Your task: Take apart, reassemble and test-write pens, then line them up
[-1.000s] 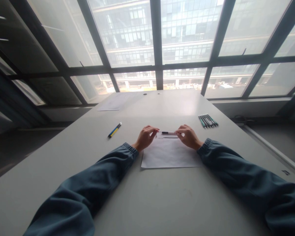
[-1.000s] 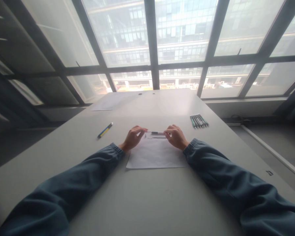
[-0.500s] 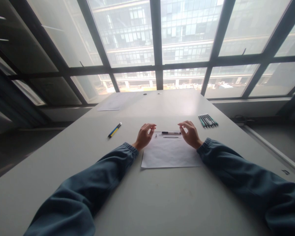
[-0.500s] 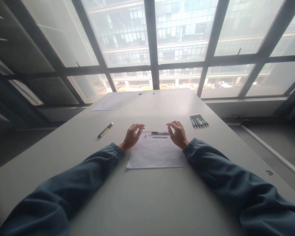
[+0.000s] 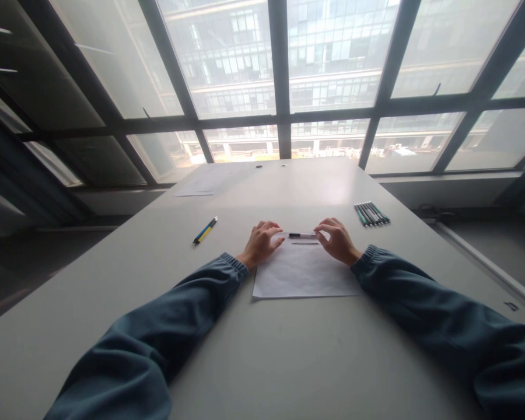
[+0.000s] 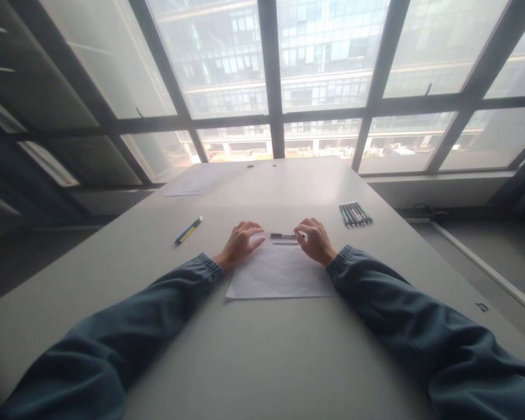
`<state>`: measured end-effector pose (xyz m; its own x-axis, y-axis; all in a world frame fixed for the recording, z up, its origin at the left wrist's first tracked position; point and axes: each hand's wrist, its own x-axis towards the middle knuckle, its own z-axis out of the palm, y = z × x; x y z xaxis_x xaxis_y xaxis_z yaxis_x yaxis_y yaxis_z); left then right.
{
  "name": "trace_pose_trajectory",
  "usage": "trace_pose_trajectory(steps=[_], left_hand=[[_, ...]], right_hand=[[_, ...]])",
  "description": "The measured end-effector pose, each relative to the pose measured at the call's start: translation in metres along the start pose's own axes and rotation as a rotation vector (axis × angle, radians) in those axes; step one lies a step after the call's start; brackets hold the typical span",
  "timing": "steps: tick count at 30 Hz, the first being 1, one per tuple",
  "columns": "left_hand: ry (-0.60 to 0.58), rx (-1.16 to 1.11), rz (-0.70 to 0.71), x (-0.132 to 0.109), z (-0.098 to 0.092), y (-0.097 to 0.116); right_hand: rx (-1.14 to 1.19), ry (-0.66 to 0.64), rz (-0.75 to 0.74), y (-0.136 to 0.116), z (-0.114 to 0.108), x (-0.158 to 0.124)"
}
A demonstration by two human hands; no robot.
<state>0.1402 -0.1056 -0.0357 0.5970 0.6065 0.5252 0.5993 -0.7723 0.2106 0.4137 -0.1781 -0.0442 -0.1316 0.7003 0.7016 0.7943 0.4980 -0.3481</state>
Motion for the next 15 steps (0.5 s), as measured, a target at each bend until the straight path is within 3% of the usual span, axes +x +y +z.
trace_pose_trajectory(steps=[15], left_hand=[[-0.132, 0.038, 0.011, -0.0008, -0.0022, 0.0081]], right_hand=[[-0.080, -0.186, -0.042, -0.0048, -0.0019, -0.0029]])
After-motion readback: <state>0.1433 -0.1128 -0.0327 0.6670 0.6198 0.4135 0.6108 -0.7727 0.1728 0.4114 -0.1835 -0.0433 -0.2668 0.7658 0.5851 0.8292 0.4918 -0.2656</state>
